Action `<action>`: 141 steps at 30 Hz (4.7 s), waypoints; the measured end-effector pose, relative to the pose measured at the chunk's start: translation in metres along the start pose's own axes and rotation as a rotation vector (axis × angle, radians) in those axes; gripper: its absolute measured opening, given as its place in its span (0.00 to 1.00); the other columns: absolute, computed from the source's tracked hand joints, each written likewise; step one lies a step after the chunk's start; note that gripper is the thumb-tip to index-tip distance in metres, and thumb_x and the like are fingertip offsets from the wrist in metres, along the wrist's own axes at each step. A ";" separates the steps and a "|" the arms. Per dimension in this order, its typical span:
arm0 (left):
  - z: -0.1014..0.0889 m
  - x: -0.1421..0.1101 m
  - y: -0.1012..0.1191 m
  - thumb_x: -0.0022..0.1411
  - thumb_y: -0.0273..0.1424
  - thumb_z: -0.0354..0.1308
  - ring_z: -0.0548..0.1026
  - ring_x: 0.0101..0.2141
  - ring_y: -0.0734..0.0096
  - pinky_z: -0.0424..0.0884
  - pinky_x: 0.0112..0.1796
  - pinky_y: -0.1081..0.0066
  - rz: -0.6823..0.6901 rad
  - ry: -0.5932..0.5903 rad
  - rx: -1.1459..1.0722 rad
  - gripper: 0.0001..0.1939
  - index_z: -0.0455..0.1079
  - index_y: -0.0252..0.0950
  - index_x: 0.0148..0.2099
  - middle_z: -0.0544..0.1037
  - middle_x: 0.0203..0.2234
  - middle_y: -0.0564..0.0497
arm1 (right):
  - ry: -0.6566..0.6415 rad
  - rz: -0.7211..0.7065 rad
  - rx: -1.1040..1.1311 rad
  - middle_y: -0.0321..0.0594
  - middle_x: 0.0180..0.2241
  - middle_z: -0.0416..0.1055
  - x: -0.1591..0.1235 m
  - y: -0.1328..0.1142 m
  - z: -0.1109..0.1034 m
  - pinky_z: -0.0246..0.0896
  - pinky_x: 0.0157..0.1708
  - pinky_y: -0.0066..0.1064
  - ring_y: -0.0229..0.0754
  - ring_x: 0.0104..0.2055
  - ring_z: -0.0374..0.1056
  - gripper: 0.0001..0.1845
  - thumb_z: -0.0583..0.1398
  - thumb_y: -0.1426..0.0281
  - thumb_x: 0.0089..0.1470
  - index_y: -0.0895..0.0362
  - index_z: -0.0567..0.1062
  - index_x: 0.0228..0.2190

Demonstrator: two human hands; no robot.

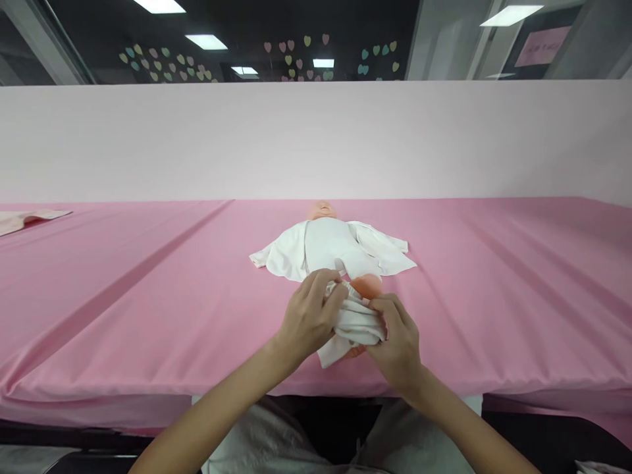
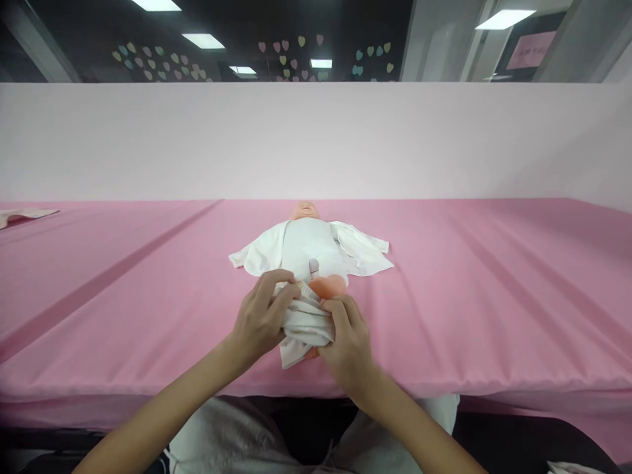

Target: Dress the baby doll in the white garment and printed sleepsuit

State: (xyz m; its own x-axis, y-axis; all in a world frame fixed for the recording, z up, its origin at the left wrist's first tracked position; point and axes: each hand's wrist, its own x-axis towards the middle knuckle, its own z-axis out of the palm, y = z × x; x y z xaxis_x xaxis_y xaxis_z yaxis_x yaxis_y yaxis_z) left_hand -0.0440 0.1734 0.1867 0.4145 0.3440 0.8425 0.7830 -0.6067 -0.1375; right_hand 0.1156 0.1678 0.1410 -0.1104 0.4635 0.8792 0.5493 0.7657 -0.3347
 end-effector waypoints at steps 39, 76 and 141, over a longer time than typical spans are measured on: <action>-0.025 0.026 0.008 0.40 0.21 0.46 0.69 0.35 0.69 0.67 0.33 0.70 -0.014 -0.396 -0.709 0.27 0.66 0.39 0.45 0.71 0.36 0.49 | 0.050 0.001 0.341 0.43 0.54 0.59 0.013 -0.008 0.031 0.45 0.60 0.57 0.53 0.60 0.54 0.23 0.58 0.66 0.50 0.50 0.63 0.48; -0.055 0.023 0.012 0.52 0.17 0.46 0.71 0.34 0.69 0.66 0.32 0.71 -0.144 -0.892 -0.402 0.12 0.64 0.36 0.34 0.74 0.33 0.52 | 0.061 0.650 0.549 0.50 0.61 0.49 -0.024 -0.046 0.040 0.56 0.56 0.50 0.55 0.62 0.52 0.47 0.62 0.66 0.44 0.54 0.46 0.61; 0.025 0.034 -0.046 0.52 0.31 0.61 0.71 0.46 0.65 0.66 0.44 0.66 -0.401 -0.899 -1.042 0.23 0.66 0.39 0.52 0.74 0.45 0.50 | -0.191 0.762 0.485 0.38 0.36 0.73 0.004 0.030 -0.010 0.68 0.36 0.33 0.42 0.37 0.69 0.23 0.54 0.77 0.38 0.57 0.71 0.40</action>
State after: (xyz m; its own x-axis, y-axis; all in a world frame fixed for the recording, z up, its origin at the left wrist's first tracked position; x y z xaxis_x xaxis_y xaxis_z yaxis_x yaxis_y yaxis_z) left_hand -0.0540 0.2314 0.2087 0.7063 0.7046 0.0684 0.3874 -0.4655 0.7958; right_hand 0.1399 0.1886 0.1380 -0.0198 0.9515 0.3070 0.1272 0.3070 -0.9432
